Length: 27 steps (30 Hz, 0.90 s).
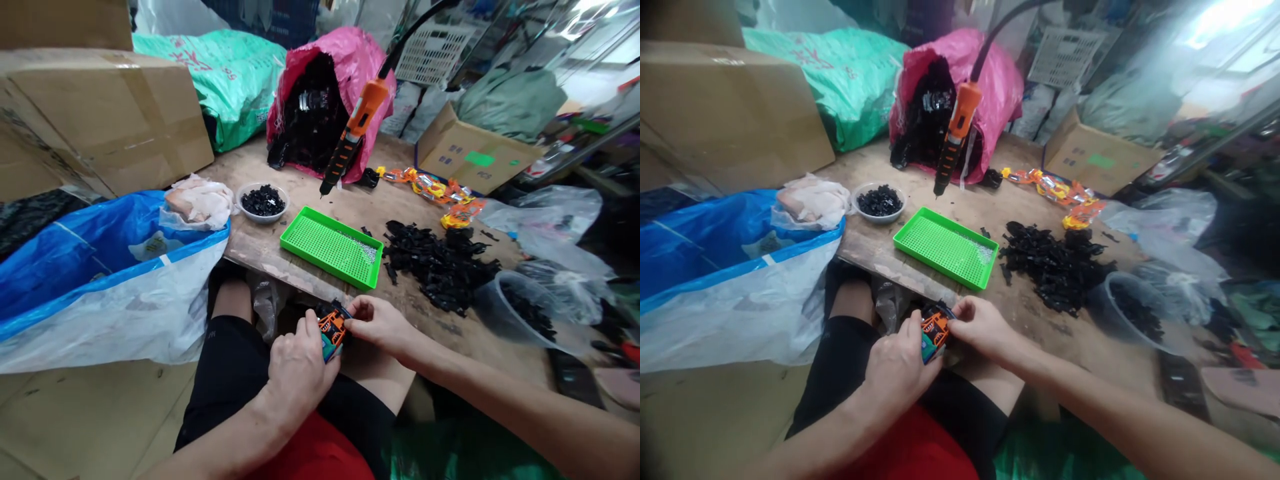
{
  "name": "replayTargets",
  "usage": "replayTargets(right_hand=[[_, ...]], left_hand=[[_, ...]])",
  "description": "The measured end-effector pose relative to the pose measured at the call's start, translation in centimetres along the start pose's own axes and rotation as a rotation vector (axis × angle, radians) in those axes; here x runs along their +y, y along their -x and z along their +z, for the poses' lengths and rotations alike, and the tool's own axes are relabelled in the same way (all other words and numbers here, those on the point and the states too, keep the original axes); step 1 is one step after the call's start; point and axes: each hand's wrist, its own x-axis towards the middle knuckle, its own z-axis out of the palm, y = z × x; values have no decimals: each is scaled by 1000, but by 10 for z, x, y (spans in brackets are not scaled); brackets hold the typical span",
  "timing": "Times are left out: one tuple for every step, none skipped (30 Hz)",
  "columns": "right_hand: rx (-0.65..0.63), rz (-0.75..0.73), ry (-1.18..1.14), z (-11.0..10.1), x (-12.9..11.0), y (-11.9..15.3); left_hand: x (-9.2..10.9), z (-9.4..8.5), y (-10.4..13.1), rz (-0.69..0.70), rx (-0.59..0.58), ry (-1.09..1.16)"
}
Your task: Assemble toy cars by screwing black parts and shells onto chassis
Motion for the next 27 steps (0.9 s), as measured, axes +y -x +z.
replayTargets(right_hand=[[23, 21, -20, 1, -2, -1], [46, 41, -39, 3, -4, -2], [66, 57, -58, 3, -6, -3], [78, 64, -69, 4, -8, -3], [85, 66, -76, 5, -10, -4], [82, 68, -79, 5, -12, -5], [71, 70, -80, 4, -14, -6], [58, 74, -79, 4, -16, -7], [45, 76, -78, 3, -17, -9], [34, 77, -76, 2, -19, -10], [25, 76, -73, 2, -20, -12], [19, 72, -69, 1, -21, -13], [17, 68, -62, 0, -22, -15], [17, 64, -53, 0, -23, -16], [17, 59, -43, -1, -23, -18], [19, 54, -33, -2, -23, -19], [23, 51, -23, -2, -23, -20], [29, 47, -15, -2, -22, -20], [36, 44, -5, -2, -22, -21], [43, 42, 6, -2, -21, -21], [51, 41, 19, -2, -21, -22], [61, 39, 32, -1, -20, -22], [72, 35, 47, 0, -20, -22], [85, 31, 61, 1, -20, -23], [98, 25, 75, 3, -19, -23], [110, 17, 88, 4, -19, -24], [119, 7, 98, 6, -19, -25]], left_hand=[[0, 0, -1, -4, 2, -1], [0, 0, -1, -12, 7, 0], [0, 0, -1, -22, 14, 2], [-1, 0, -2, -31, 22, 6], [-1, 0, -2, -39, 31, 11], [-2, 0, -2, -45, 40, 14], [-2, 1, -3, -50, 49, 15], [-3, 1, -3, -52, 57, 15], [-3, 1, -4, -50, 64, 15], [-4, 1, -5, -48, 68, 16], [-4, 1, -6, -49, 70, 17], [-5, 0, -8, -50, 70, 19], [-5, -1, -9, -53, 67, 20], [-5, -1, -9, -55, 62, 19], [-4, -2, -10, -62, 60, 16], [-4, -3, -11, -66, 55, 13], [-4, -3, -11, -69, 50, 12], [-3, -3, -11, -71, 41, 13], [-3, -4, -11, -72, 31, 16], [-2, -4, -11, -75, 20, 21], [-1, -4, -12, -80, 9, 27], [0, -4, -12, -85, 0, 33], [1, -4, -13, -94, -6, 37], [2, -5, -13, -103, -11, 40], [3, -5, -13, -111, -15, 42], [3, -6, -14, -118, -22, 42], [4, -6, -14, -124, -29, 42]])
